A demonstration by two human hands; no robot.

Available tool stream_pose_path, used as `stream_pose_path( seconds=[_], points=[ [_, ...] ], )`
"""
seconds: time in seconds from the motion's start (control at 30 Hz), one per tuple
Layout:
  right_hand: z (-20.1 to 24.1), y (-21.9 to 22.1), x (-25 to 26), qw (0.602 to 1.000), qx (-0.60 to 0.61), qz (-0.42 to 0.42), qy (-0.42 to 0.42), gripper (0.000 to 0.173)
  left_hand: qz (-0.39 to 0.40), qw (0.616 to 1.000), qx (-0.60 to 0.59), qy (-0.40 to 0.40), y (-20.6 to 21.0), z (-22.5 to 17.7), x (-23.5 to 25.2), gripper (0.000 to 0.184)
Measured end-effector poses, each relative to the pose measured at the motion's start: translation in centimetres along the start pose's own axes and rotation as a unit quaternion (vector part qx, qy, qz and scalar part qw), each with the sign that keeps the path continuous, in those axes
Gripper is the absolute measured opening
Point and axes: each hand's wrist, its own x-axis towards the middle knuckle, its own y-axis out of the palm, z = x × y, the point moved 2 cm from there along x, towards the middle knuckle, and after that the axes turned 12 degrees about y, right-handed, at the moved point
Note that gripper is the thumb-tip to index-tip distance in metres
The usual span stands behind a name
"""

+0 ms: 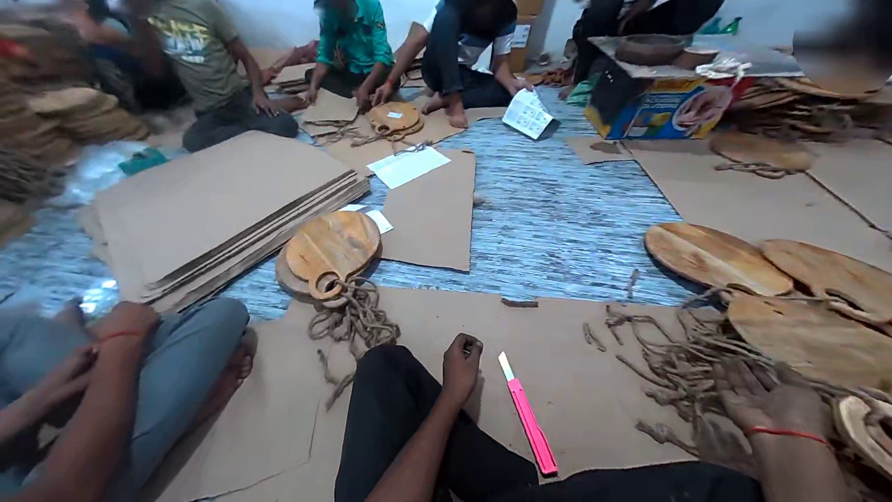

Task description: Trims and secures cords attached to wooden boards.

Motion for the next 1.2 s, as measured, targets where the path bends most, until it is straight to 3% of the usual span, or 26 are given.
stream_pose_path(
  seconds=[0.07, 0.13, 0.2, 0.33, 0.4, 0.47, 0.53, 0.7, 0.87, 1.0, 1.1, 1.2],
  points=[
    [-1.5, 1.8, -0.3, 0.986, -0.158, 0.038, -0.048, 0.034, -0.013, 1.000, -0.005, 0.000, -1.4, -0.7, 0.6, 0.028],
    [-3.4, 3.3, -1.2, 0.936, -0.320, 0.121, -0.081, 0.036, -0.032, 0.999, -0.008, -0.004, -3.4, -1.7, 1.6, 0.028],
    [-5.9, 4.5, -2.1, 0.845, -0.487, 0.204, -0.091, 0.036, -0.065, 0.998, -0.008, -0.013, -5.8, -3.0, 3.0, 0.028],
    [-10.9, 5.3, -2.8, 0.601, -0.720, 0.346, -0.013, 0.047, -0.121, 0.990, 0.066, 0.004, -11.8, -3.4, 6.6, 0.031],
    [-12.5, 5.4, -3.0, 0.540, -0.757, 0.368, 0.010, 0.050, -0.167, 0.970, 0.174, -0.011, -15.5, -2.8, 7.4, 0.036],
    [-12.9, 5.6, -3.1, 0.529, -0.764, 0.371, 0.005, 0.051, -0.196, 0.931, 0.301, -0.061, -18.5, -1.5, 7.3, 0.044],
    [-12.7, 5.9, -2.8, 0.547, -0.754, 0.364, -0.006, 0.050, -0.182, 0.883, 0.420, -0.101, -20.9, 0.8, 6.9, 0.049],
    [-11.7, 6.3, -2.0, 0.589, -0.736, 0.331, -0.036, 0.050, -0.038, 0.809, 0.558, -0.183, -23.5, 4.1, 6.5, 0.062],
    [-12.3, 6.1, -2.0, 0.563, -0.752, 0.342, -0.022, 0.051, -0.026, 0.776, 0.624, -0.085, -23.4, 2.3, 7.7, 0.065],
    [-12.4, 6.0, -2.3, 0.556, -0.757, 0.342, -0.013, 0.052, 0.062, 0.729, 0.674, -0.106, -23.0, 1.3, 9.3, 0.049],
    [-12.1, 5.8, -2.4, 0.562, -0.756, 0.335, -0.016, 0.051, 0.105, 0.726, 0.674, -0.090, -22.7, 1.6, 9.7, 0.040],
    [-12.0, 6.2, -2.7, 0.566, -0.752, 0.339, -0.017, 0.051, 0.111, 0.774, 0.622, -0.036, -22.1, 0.7, 8.7, 0.037]
  ],
)
